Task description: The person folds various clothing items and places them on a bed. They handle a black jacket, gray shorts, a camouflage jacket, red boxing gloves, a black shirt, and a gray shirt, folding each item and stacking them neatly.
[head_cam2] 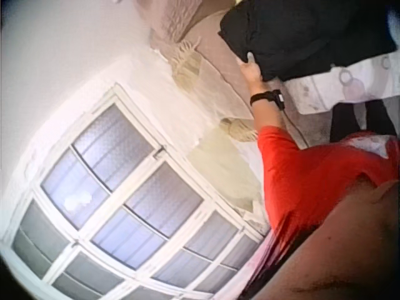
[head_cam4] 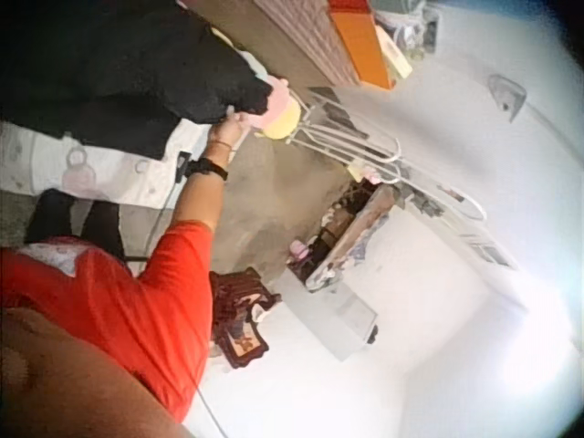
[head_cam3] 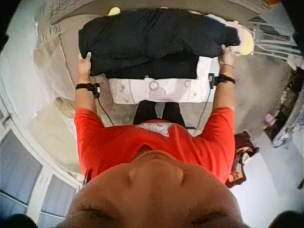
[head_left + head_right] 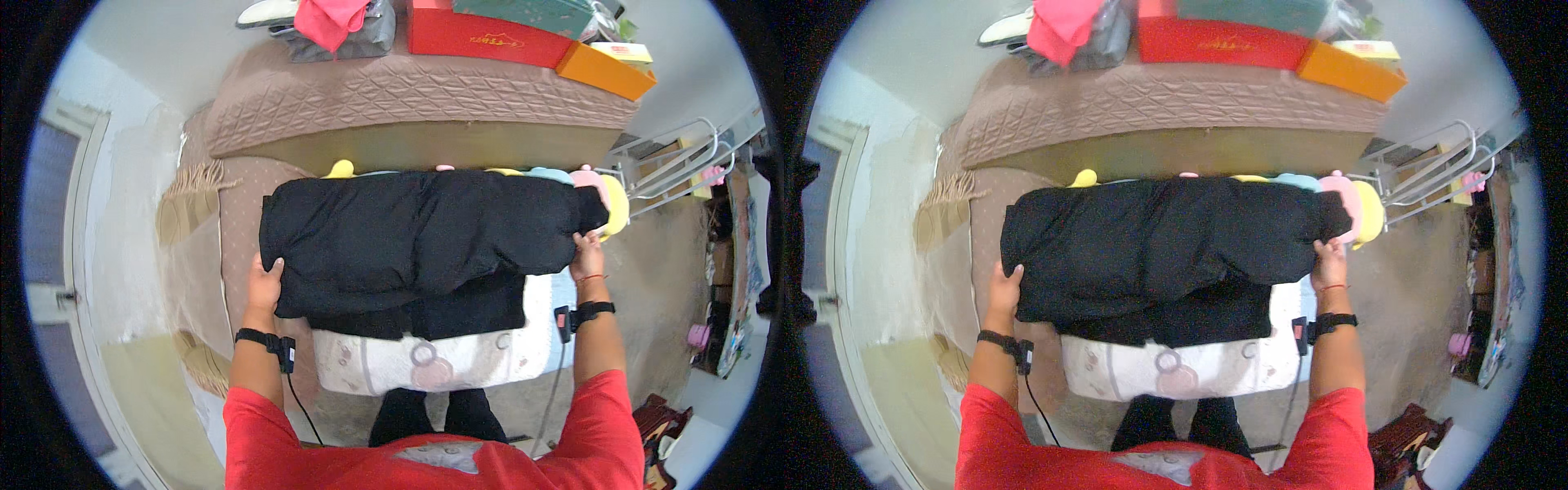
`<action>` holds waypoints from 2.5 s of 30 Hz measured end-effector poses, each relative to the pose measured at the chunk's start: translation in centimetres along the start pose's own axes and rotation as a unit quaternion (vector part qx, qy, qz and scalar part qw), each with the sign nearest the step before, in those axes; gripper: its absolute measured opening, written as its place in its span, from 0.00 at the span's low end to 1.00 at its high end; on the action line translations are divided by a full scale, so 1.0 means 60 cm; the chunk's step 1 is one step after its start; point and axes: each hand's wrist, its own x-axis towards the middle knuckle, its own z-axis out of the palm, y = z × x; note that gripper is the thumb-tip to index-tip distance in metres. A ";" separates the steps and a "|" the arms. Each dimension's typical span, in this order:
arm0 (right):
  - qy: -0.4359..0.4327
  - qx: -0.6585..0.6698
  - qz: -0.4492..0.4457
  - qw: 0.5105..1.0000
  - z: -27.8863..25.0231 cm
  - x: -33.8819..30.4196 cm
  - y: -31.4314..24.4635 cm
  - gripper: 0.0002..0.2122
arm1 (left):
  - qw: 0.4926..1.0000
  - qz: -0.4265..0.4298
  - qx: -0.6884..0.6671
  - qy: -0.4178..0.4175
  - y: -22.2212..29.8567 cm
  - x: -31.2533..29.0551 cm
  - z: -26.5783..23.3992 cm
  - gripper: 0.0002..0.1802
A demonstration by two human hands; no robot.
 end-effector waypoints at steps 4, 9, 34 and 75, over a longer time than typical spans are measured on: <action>0.049 -0.011 -0.008 0.999 0.019 0.114 0.066 0.10 | 0.996 -0.003 -0.084 -0.019 -0.028 0.139 0.042 0.22; 0.274 -0.420 -0.202 0.841 0.115 0.145 0.148 0.27 | 0.997 -0.021 -0.077 -0.010 -0.134 0.218 0.132 0.24; -0.298 -0.668 -0.398 0.553 0.272 0.122 0.173 0.26 | 0.971 -0.070 0.224 0.039 -0.203 0.273 0.144 0.44; -0.248 -0.664 -0.332 0.623 0.340 0.032 0.217 0.38 | 0.814 0.413 0.408 -0.038 -0.044 0.179 0.204 0.42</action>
